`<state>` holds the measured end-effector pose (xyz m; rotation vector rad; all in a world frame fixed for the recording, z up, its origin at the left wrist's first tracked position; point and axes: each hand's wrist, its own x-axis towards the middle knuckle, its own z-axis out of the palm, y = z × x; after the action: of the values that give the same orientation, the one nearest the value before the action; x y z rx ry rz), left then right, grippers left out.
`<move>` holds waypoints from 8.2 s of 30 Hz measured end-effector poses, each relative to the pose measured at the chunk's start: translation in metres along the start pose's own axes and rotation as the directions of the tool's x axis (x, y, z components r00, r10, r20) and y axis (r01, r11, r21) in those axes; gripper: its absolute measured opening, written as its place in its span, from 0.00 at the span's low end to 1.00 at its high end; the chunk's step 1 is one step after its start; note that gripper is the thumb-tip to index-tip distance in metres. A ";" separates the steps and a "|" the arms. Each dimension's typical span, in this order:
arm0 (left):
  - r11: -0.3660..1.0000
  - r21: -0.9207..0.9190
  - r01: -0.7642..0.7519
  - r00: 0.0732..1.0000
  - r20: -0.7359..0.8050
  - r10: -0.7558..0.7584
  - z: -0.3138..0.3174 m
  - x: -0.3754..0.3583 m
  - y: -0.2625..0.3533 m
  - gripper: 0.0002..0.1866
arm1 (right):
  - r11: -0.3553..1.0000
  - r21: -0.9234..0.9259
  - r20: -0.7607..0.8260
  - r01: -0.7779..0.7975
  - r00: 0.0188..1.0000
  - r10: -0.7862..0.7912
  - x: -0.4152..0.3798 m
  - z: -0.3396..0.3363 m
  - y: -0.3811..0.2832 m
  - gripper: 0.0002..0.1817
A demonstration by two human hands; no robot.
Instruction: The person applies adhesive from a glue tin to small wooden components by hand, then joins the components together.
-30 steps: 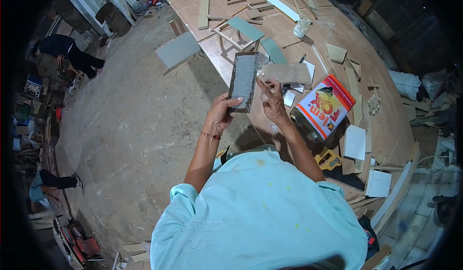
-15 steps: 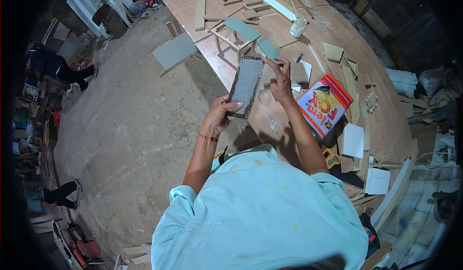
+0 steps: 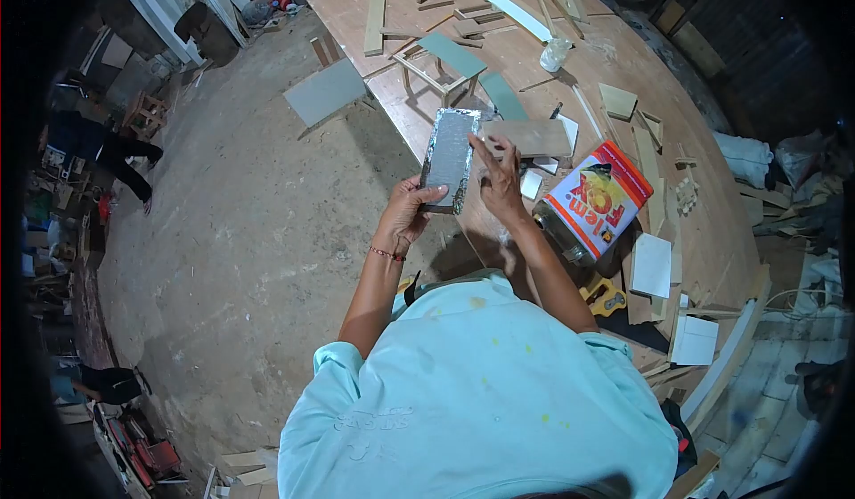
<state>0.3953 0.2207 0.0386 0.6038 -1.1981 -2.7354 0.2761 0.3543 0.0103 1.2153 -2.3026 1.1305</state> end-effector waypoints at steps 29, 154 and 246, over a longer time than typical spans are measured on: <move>0.982 0.052 -0.180 0.966 -0.178 0.186 -0.012 0.020 -0.002 0.08 | 0.998 0.023 0.064 0.067 0.996 -0.068 -0.019 -0.013 -0.038 0.39; 0.918 -0.209 0.337 0.934 -0.048 -0.354 0.001 0.277 0.103 0.03 | 0.798 -0.523 -0.309 -0.300 0.939 0.151 0.146 0.104 0.077 0.46; 0.374 0.876 -0.305 0.951 0.300 0.073 -0.123 0.346 0.174 0.04 | 0.329 0.375 -0.522 -0.867 0.096 0.847 0.152 0.174 0.039 0.12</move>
<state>0.1142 -0.0663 -0.0203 0.1526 -2.6578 -1.6980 0.1702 0.1501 -0.0341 -0.8198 -2.2596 1.4600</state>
